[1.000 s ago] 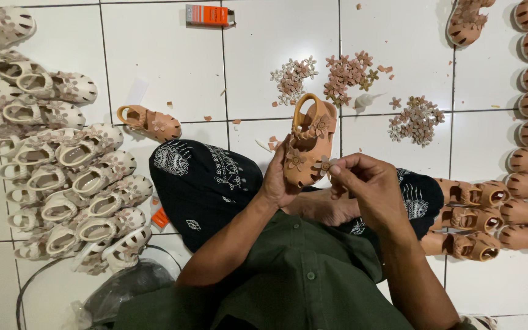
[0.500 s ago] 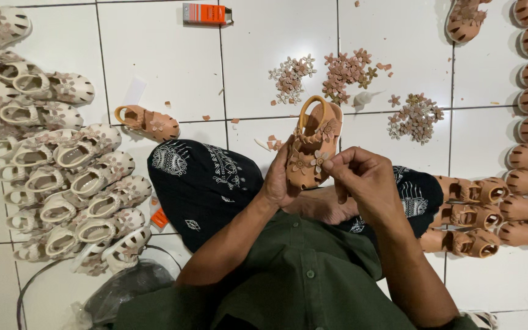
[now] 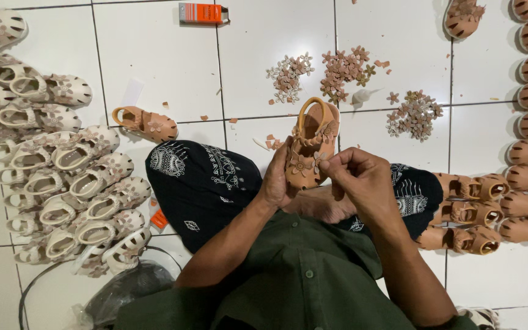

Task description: The person sits on a tiled floor and decorates small children's shoes by applying glue and attaching flower-shaped embellishments. They handle multiple shoes, pick up decorations, apply adhesive, and press the pieces onto the shoe surface.

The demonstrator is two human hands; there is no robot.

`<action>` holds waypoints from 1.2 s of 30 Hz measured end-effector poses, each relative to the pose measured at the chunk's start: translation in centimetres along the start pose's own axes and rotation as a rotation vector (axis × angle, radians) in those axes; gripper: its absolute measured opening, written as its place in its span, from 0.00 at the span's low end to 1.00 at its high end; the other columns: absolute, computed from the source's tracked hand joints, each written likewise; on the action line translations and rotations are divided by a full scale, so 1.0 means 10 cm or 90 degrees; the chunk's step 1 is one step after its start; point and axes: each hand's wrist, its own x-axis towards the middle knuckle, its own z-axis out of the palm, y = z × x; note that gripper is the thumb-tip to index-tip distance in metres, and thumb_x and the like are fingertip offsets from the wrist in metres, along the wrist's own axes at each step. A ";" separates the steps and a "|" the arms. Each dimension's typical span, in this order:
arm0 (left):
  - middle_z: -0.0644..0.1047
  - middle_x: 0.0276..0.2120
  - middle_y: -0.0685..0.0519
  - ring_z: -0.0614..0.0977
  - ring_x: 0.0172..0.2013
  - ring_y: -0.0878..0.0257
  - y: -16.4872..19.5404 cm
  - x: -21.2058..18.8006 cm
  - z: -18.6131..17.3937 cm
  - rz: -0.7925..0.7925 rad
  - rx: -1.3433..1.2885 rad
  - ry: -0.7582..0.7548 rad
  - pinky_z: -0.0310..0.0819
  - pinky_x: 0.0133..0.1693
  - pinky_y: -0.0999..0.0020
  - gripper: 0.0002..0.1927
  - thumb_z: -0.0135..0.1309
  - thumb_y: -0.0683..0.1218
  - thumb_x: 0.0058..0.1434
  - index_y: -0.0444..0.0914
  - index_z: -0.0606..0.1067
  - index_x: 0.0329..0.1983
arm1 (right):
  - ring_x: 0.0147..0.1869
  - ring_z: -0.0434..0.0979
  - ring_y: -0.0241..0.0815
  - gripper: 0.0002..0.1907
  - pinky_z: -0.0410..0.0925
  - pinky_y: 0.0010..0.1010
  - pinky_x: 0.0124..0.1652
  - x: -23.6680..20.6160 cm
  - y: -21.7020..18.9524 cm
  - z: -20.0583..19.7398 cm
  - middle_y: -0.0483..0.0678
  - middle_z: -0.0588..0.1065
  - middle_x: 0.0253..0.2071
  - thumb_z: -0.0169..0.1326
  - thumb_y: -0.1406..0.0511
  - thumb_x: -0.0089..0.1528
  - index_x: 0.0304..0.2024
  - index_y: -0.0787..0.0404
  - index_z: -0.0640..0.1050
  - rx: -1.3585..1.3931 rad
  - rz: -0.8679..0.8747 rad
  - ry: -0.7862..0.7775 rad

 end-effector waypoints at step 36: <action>0.81 0.46 0.44 0.86 0.42 0.62 0.30 0.17 0.13 -0.304 0.282 -0.051 0.85 0.43 0.69 0.27 0.39 0.56 0.76 0.27 0.73 0.57 | 0.41 0.86 0.41 0.24 0.81 0.26 0.33 -0.05 -0.39 -0.56 0.54 0.78 0.51 0.64 0.65 0.55 0.54 0.63 0.77 -0.334 -0.173 -0.216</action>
